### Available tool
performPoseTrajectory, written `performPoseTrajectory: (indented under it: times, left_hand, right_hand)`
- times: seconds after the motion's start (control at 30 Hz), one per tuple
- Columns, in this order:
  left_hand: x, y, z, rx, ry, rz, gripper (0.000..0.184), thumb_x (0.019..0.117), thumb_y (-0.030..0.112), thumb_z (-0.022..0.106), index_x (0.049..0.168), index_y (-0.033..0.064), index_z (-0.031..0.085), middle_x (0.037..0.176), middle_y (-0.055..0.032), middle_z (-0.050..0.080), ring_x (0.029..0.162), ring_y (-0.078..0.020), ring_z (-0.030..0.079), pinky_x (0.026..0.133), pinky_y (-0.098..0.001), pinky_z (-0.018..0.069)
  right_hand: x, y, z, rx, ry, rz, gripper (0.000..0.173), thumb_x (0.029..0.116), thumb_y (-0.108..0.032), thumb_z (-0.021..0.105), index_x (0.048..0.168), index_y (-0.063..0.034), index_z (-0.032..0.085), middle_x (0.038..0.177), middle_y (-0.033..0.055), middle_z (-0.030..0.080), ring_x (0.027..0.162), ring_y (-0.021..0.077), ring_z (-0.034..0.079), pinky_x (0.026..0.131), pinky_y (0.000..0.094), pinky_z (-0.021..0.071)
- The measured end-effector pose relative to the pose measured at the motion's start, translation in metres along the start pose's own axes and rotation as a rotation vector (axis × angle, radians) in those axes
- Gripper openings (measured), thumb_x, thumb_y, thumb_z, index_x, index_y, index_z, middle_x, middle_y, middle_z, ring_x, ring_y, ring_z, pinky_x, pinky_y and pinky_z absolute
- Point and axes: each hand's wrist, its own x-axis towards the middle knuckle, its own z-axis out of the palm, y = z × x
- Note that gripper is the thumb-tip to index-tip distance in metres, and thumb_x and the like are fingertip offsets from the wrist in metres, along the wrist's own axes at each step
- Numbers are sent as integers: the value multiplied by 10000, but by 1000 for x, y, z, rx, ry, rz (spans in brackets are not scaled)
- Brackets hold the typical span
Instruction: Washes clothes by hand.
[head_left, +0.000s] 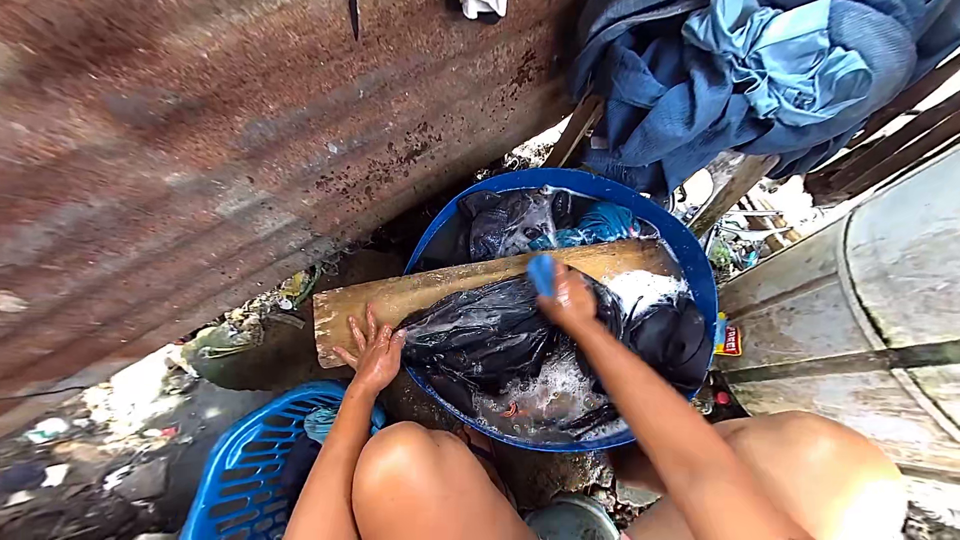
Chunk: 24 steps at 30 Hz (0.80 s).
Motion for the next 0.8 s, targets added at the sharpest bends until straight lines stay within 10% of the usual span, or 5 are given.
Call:
performPoseTrajectory:
  times: [0.13, 0.33, 0.6, 0.8]
  left_hand:
    - [2, 3, 0, 14, 1, 5, 537, 1113, 376, 325, 1489, 29, 487, 1723, -142, -80, 1543, -451, -195, 1079, -786, -194]
    - [0, 2, -3, 27, -6, -2, 518, 1121, 282, 285, 1558, 29, 398, 1725, -129, -66, 1549, -443, -180, 1093, -781, -181]
    - [1, 17, -22, 103, -132, -42, 531, 1116, 394, 354, 1551, 102, 439, 1724, -146, -70, 1549, -459, -165, 1099, -811, -114]
    - [-39, 125, -63, -495, -240, 102, 419, 1127, 227, 367, 1470, 7, 462, 1412, -236, 544, 1286, -309, 541, 1091, -498, 424]
  right_hand:
    - [24, 11, -5, 86, 173, 206, 807, 903, -263, 738, 1564, -11, 348, 1415, 377, 508, 1235, 557, 572, 949, 695, 499]
    - [-82, -139, 88, 57, -282, -369, 717, 970, -242, 655, 1609, -117, 354, 1449, 311, 521, 1302, 471, 556, 1005, 598, 495]
    - [24, 30, -39, -51, 13, 113, 812, 915, -220, 744, 1590, -50, 325, 1478, 386, 438, 1307, 582, 500, 968, 716, 471]
    - [-52, 47, -39, 478, 258, 240, 859, 880, -331, 802, 1557, -24, 371, 1471, 404, 416, 1268, 567, 520, 1011, 669, 472]
